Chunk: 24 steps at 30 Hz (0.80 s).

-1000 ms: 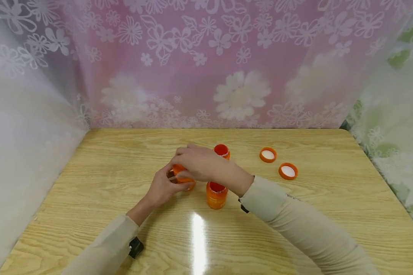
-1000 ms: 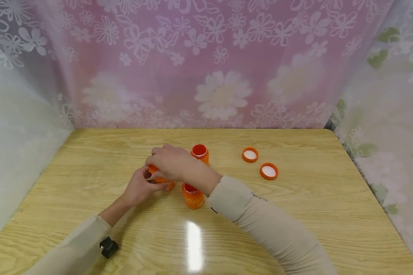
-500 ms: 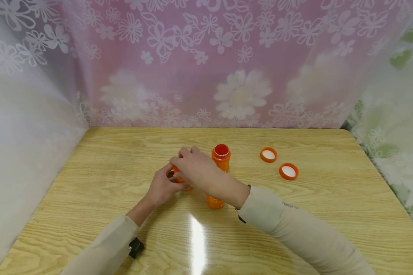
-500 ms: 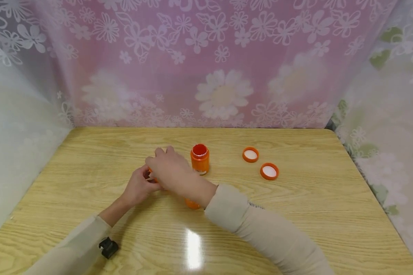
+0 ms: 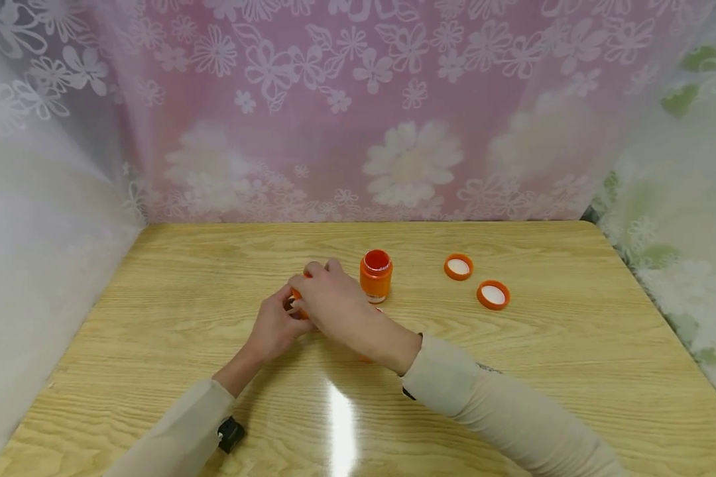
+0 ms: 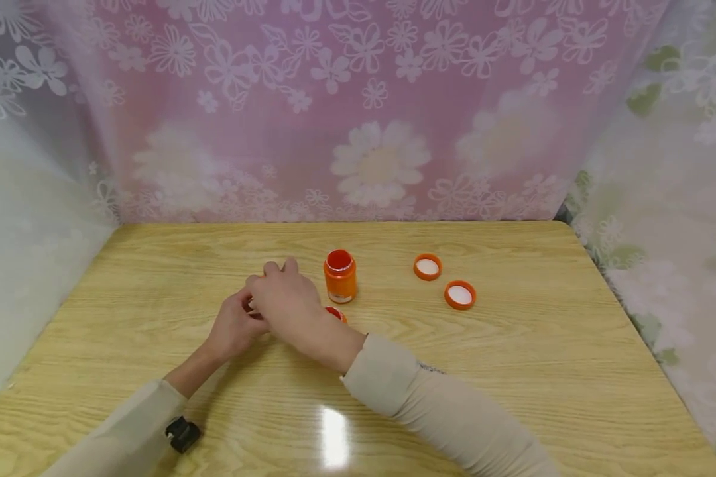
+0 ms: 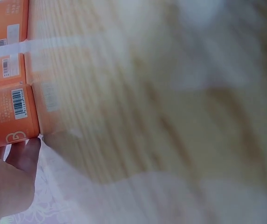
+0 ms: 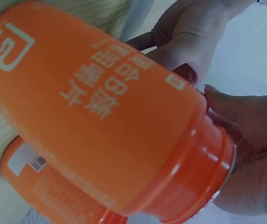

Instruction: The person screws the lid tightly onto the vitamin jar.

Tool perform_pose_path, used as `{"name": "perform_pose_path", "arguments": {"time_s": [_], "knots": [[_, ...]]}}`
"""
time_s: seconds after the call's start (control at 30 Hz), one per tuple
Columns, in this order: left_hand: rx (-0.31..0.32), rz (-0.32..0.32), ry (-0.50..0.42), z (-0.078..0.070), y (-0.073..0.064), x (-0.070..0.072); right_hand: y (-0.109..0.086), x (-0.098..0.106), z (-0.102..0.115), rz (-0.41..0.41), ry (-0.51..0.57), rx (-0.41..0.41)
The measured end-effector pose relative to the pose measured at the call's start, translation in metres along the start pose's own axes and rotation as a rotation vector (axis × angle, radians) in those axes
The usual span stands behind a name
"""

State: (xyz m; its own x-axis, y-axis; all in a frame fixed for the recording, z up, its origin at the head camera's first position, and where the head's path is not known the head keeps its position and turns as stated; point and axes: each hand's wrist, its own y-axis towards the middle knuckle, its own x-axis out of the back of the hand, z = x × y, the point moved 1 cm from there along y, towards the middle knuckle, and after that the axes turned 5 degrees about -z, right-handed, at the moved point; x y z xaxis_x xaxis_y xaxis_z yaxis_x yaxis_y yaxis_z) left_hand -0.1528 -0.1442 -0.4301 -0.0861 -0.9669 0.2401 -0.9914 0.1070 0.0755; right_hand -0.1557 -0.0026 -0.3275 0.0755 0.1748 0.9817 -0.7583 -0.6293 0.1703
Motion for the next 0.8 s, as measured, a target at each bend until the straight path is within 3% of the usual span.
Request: {"name": "perform_pose_path", "arguments": {"time_s": [0.27,0.47,0.67,0.8], "knots": [[0.0,-0.006,0.095,-0.002,0.0,0.001,-0.002,-0.004,-0.009,-0.011,0.097,0.03],[-0.049,0.005,0.166,-0.004,0.003,-0.002,-0.005,-0.001,-0.021,0.051,0.209,0.009],[-0.022,0.016,0.097,-0.005,0.005,-0.004,-0.015,0.019,-0.042,0.021,0.24,-0.03],[-0.012,0.031,0.155,-0.008,0.004,-0.001,-0.025,0.037,-0.06,-0.036,0.233,-0.034]]}}
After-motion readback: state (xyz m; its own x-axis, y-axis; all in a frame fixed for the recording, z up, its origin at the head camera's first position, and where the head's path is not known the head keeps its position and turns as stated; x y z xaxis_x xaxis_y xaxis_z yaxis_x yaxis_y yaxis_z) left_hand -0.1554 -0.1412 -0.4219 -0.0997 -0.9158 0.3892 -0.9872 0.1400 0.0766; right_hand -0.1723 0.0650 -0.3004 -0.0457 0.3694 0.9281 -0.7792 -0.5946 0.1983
